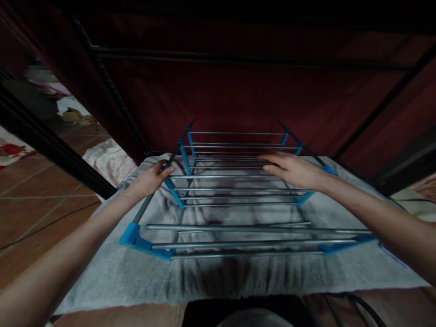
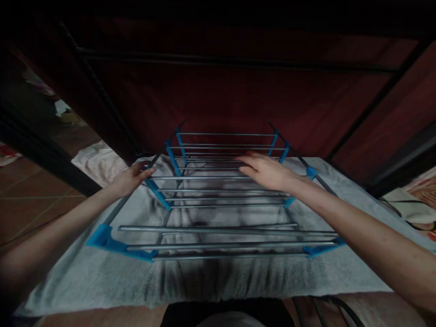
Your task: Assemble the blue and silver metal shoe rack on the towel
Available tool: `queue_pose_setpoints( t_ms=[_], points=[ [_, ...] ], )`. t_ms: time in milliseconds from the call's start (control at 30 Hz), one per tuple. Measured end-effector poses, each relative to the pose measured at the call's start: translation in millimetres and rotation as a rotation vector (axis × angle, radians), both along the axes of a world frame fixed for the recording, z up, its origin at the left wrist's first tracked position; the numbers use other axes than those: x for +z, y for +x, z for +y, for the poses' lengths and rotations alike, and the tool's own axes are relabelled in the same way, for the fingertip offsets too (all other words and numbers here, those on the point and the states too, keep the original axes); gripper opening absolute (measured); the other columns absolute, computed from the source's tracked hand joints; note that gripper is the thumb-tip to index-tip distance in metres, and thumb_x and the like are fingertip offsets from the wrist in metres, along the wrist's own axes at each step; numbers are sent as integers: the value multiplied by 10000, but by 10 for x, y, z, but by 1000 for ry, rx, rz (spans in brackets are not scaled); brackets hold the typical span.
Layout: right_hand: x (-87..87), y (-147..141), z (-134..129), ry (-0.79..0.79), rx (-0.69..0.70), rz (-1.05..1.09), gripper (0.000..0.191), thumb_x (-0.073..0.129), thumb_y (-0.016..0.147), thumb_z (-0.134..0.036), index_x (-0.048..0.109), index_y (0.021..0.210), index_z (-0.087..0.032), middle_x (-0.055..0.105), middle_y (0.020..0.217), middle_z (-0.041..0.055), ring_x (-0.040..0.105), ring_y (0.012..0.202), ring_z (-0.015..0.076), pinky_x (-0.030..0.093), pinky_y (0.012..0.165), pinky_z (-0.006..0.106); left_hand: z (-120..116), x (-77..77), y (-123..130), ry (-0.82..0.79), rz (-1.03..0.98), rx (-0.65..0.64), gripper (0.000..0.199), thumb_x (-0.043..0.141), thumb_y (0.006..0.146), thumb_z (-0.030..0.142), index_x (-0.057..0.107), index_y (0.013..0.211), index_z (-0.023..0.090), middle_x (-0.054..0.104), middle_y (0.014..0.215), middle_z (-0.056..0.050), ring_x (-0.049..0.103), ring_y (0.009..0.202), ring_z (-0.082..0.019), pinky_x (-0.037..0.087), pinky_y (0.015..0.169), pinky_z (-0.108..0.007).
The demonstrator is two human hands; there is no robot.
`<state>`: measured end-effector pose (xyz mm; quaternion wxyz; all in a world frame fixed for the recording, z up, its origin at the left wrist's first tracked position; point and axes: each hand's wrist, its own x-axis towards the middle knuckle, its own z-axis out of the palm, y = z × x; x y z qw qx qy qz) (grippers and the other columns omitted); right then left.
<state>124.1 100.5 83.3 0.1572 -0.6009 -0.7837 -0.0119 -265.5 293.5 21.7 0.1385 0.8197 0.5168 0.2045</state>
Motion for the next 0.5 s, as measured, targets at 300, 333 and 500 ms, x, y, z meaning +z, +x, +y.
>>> queue_pose_setpoints(
  t_ms=[300, 333, 500],
  points=[
    [-179, 1346, -1060, 78, -565, 233, 391, 514, 938, -333, 599, 1246, -108, 550, 1249, 174, 551, 1106, 216, 406, 969, 296, -269, 441, 217, 360, 284, -296, 635, 252, 922, 630, 495, 1298, 180, 488, 1348, -56, 460, 1248, -203, 328, 1089, -334],
    [-224, 1432, -1126, 63, -650, 277, 406, 521, 934, -338, 589, 1263, -108, 530, 1279, 178, 556, 1103, 220, 412, 960, 295, -326, 488, 296, 342, 269, -351, 609, 270, 921, 626, 514, 1280, 199, 509, 1330, -37, 474, 1232, -192, 333, 1083, -326],
    [-495, 1621, -1231, -123, -726, 541, 458, 551, 919, -350, 539, 1318, -126, 516, 1332, 184, 540, 1168, 237, 412, 981, 292, -701, 511, 835, 81, 250, -668, 456, 388, 919, 542, 590, 1240, 289, 594, 1275, 0, 551, 1161, -196, 390, 1037, -313]
  ],
)
